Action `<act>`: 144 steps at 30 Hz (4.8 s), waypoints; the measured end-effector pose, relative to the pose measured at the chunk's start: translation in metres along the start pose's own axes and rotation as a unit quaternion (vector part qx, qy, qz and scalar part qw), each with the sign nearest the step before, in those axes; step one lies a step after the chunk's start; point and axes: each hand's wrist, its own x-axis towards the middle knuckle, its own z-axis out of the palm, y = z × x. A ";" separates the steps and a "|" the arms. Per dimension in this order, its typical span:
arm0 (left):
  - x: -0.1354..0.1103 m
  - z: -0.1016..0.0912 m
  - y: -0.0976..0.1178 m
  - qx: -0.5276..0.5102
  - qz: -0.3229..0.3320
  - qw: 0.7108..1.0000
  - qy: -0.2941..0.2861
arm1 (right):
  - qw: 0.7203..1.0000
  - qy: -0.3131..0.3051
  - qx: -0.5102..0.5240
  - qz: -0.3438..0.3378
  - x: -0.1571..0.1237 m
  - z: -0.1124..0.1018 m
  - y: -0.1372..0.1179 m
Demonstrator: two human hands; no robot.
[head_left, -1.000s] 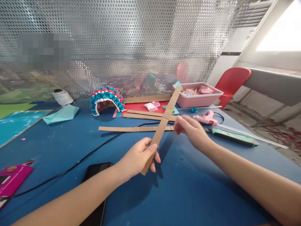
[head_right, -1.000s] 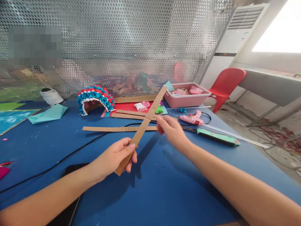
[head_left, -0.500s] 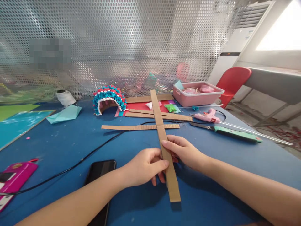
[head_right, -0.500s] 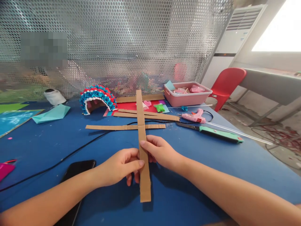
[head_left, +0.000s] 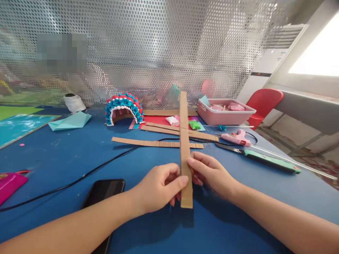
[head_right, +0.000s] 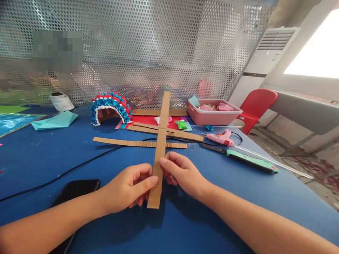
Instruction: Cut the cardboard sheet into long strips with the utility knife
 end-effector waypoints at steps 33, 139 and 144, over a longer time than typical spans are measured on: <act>0.001 0.001 -0.006 -0.009 0.026 1.000 0.004 | 0.993 -0.120 0.017 -0.001 -0.002 -0.001 0.007; 0.010 -0.007 -0.009 -0.121 0.016 0.985 0.120 | 0.990 0.041 0.129 -0.041 0.009 -0.012 -0.001; 0.008 -0.006 -0.006 -0.115 -0.005 0.990 0.087 | 0.999 0.038 0.009 -0.034 0.008 -0.015 -0.002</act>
